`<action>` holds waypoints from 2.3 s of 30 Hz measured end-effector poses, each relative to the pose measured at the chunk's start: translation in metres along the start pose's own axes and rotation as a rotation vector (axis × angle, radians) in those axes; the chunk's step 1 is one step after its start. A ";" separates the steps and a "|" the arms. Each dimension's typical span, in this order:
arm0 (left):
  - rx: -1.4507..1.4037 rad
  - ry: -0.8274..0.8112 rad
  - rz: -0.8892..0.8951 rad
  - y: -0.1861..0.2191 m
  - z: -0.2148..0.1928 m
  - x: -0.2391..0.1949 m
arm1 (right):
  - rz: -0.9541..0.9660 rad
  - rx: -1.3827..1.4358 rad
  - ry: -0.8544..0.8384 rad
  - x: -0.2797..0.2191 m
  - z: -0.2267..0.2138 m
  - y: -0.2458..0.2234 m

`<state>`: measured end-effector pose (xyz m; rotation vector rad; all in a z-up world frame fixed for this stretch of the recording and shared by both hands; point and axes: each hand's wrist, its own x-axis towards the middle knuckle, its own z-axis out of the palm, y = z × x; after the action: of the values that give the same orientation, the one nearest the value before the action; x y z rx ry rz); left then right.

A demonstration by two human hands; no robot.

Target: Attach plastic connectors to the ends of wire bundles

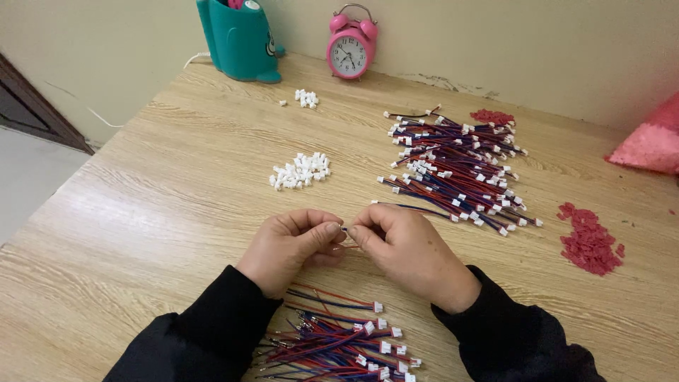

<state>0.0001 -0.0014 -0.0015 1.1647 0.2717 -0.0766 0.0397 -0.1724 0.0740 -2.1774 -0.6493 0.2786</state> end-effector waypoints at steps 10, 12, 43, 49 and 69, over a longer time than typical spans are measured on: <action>0.004 0.016 0.012 -0.002 0.001 0.002 | -0.058 -0.119 0.028 -0.001 0.001 -0.001; -0.008 0.007 -0.008 -0.001 0.002 0.001 | -0.033 -0.085 0.028 -0.001 0.001 -0.003; -0.379 -0.023 -0.116 0.001 -0.009 0.005 | -0.461 -0.140 0.117 -0.005 0.006 0.000; -0.388 -0.015 -0.104 0.001 -0.008 0.005 | -0.606 -0.344 0.166 -0.002 0.008 0.006; -0.428 -0.110 -0.054 0.000 -0.009 0.003 | -0.682 -0.574 0.408 0.001 0.009 0.011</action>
<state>0.0012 0.0067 -0.0053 0.7256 0.2091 -0.1230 0.0408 -0.1718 0.0595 -2.2636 -1.2796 -0.7733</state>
